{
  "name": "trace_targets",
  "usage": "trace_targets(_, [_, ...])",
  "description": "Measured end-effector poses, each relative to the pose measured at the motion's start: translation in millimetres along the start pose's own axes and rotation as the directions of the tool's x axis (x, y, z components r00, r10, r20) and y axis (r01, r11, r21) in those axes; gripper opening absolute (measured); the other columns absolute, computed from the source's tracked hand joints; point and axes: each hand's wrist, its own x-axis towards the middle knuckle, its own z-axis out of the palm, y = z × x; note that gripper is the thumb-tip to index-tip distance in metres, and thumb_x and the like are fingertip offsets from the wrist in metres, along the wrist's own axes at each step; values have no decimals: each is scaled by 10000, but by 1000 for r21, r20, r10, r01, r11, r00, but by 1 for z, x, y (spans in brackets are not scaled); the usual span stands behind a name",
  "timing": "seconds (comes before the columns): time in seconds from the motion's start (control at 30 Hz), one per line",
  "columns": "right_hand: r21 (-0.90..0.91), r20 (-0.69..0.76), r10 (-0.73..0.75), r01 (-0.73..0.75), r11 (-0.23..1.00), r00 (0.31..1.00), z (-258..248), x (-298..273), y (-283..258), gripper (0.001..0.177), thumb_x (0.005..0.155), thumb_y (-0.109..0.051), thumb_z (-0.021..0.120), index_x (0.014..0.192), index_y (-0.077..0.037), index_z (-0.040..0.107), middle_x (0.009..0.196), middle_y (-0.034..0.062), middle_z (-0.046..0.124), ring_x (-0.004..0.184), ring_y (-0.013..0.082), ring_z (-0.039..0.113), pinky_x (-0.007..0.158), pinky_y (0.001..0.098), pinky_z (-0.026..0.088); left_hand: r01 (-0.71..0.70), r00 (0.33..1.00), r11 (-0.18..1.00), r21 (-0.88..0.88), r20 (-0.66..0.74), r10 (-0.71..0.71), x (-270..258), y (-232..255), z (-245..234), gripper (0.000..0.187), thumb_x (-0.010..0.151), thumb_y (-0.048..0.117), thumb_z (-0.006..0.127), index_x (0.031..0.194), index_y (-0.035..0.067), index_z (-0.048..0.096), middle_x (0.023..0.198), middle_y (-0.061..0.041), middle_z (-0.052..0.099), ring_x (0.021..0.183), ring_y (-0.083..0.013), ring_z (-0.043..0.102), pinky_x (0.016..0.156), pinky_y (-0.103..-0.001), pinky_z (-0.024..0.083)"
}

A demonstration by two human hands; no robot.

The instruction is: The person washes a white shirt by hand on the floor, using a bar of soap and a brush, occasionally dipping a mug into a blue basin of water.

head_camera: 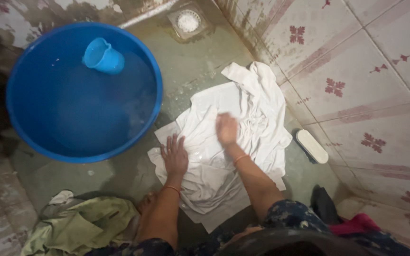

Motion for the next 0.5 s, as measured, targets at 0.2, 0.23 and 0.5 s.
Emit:
trace_targets(0.2, [-58, 96, -582, 588, 807, 807, 26, 0, -38, 141, 955, -241, 571, 1024, -167, 669, 993, 125, 654, 853, 319, 591, 778, 660, 325, 15, 1000, 999, 33, 10, -15, 4, -6, 9, 616, 894, 218, 577, 1500, 244, 472, 1615, -57, 390, 1527, -273, 282, 1221, -585, 178])
trace_targets(0.23, [-118, 266, -391, 432, 894, 881, 19, 24, -26, 174, 1006, -175, 549, 1073, -83, 680, 964, 128, 657, 873, 337, 611, 787, 520, 438, 21, 1000, 999, 42, 1, -21, 2, -5, 10, 615, 906, 221, 570, 1511, 251, 465, 1619, -47, 384, 1535, -262, 277, 1229, -580, 178])
trace_targets(0.5, [207, 396, -651, 627, 751, 648, 38, -10, -30, 260, 900, -208, 628, 1105, -55, 668, 984, 184, 667, 864, 384, 603, 787, 539, 438, 43, 997, 998, 47, 66, -46, 6, -5, 11, 626, 893, 237, 571, 1506, 252, 441, 1618, -35, 362, 1530, -257, 264, 1231, -581, 166])
